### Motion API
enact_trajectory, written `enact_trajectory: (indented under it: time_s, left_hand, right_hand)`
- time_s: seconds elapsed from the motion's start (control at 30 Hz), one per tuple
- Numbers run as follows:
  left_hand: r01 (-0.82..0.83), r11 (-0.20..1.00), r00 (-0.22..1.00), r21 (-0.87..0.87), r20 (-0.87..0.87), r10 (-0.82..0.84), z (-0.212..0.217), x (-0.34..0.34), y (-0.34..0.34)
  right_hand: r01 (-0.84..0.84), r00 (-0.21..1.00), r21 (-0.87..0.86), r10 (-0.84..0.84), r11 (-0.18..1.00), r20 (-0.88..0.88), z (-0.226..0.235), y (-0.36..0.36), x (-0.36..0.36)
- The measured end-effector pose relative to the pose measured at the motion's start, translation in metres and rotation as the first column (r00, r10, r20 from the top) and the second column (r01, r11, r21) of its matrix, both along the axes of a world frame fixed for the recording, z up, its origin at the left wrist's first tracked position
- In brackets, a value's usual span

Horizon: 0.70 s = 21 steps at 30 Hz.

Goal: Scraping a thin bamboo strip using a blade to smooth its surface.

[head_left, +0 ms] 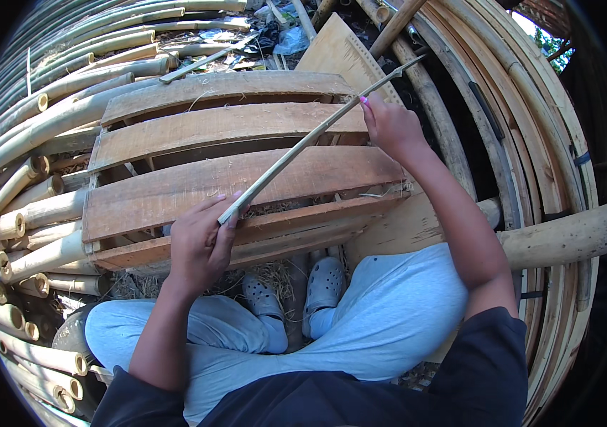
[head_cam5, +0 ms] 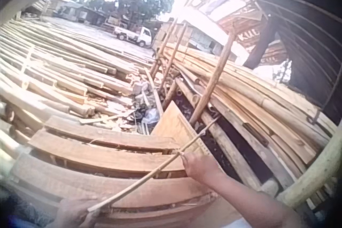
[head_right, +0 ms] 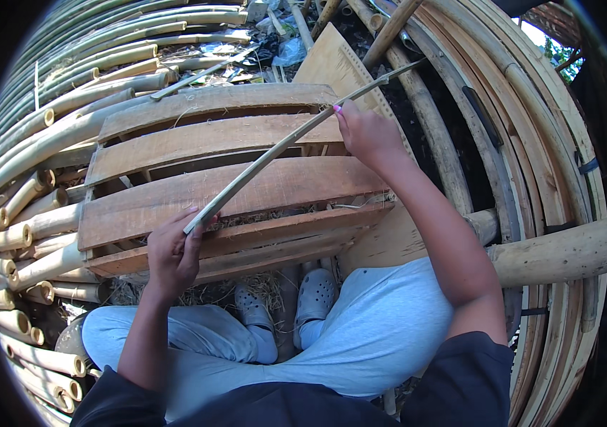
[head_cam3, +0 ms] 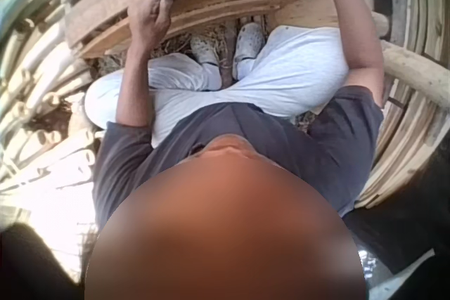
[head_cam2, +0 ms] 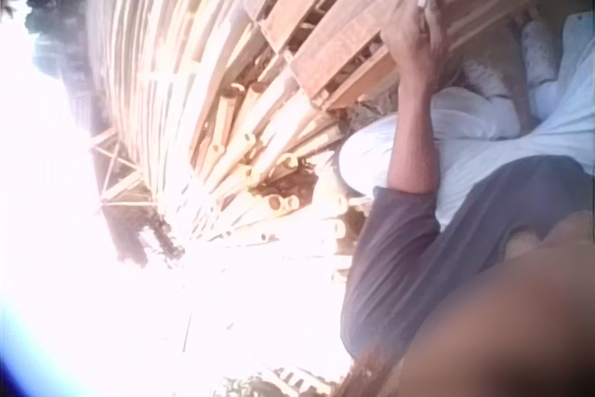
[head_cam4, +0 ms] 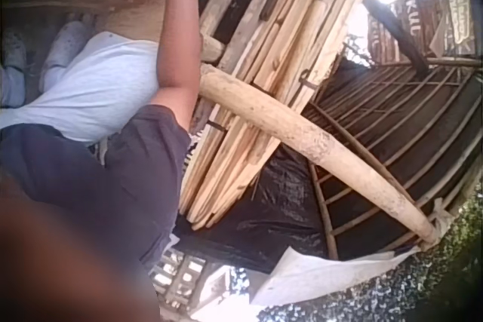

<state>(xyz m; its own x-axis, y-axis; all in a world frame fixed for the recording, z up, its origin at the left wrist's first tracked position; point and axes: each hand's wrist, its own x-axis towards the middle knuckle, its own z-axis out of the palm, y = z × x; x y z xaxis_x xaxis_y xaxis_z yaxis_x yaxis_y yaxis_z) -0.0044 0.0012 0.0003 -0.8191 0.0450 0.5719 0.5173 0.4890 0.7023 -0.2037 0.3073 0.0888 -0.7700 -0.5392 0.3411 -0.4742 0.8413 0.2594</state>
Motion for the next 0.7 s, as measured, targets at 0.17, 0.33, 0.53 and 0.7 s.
enact_trajectory:
  time_s: [0.17,0.33,0.53,0.7]
  left_hand:
    - [-0.027,1.000,0.999,-0.002,0.044,0.027,-0.014,0.003,-0.005]
    - [0.001,1.000,0.998,0.004,0.058,-0.002,-0.008,0.001,-0.003]
    - [-0.015,0.999,0.996,0.039,0.092,0.011,-0.011,0.003,-0.005]
    - [0.000,1.000,1.000,0.015,0.015,0.000,-0.008,0.000,-0.003]
  right_hand:
    - [-0.230,0.961,-0.011,0.228,0.973,0.157,-0.012,-0.047,0.044]
    - [0.021,1.000,-0.007,-0.021,1.000,0.003,0.000,0.012,-0.014]
    - [-0.300,0.945,-0.007,0.298,0.954,0.138,-0.016,-0.017,0.023]
    - [0.012,1.000,-0.073,-0.012,0.997,-0.003,-0.006,0.036,-0.032]
